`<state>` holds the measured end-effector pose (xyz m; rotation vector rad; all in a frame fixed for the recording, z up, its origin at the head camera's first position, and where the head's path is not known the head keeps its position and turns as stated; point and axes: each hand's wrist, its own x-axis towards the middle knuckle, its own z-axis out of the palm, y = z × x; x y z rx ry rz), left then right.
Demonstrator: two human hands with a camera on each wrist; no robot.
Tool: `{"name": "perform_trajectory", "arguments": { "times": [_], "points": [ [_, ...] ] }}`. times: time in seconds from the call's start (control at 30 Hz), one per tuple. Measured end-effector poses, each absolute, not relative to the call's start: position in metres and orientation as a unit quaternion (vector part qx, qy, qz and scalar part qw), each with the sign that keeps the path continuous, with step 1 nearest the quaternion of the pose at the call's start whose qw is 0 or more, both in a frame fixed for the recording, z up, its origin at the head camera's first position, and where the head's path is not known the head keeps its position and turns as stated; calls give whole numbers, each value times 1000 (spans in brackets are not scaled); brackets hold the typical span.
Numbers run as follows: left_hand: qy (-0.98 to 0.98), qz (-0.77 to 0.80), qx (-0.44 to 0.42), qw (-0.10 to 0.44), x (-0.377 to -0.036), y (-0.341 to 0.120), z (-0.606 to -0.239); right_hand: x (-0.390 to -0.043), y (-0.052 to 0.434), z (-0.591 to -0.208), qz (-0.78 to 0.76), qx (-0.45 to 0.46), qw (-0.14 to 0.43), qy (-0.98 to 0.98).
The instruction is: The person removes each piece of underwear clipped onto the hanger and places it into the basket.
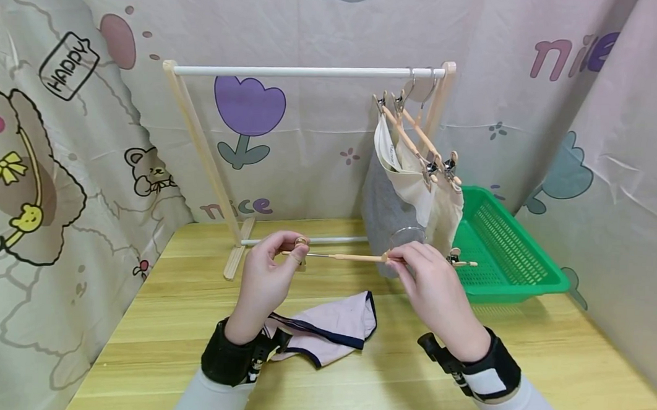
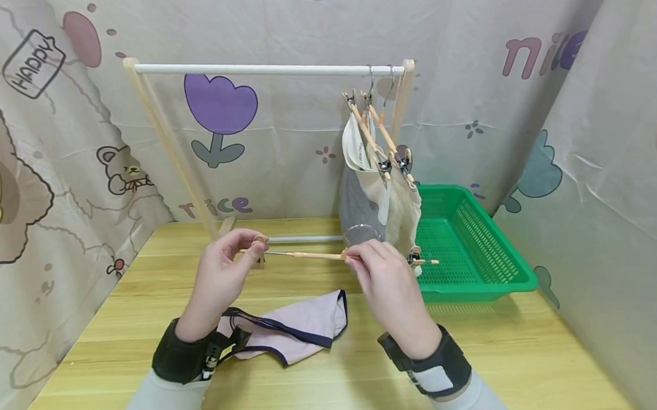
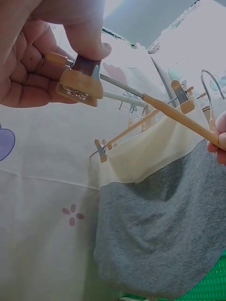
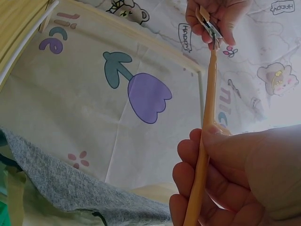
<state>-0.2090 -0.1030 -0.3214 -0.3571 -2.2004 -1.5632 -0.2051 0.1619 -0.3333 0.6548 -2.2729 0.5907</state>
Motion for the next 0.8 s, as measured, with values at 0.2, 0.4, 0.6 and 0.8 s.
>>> {"name": "perform_trajectory", "arguments": {
  "times": [0.2,0.4,0.6,0.8],
  "points": [
    [-791,-560,-131,205,-209,-103,-320,-205,162,-333,226,253,345,-875],
    [-793,-558,-143,200,-208,-103,-320,-205,162,-333,227,251,345,-875],
    [-804,-540,-156,194,-209,-103,-321,-205,161,-333,229,254,345,-874],
    [-805,-544,-155,180,-209,-103,-320,-204,161,-332,232,254,348,-872]
  ]
}}
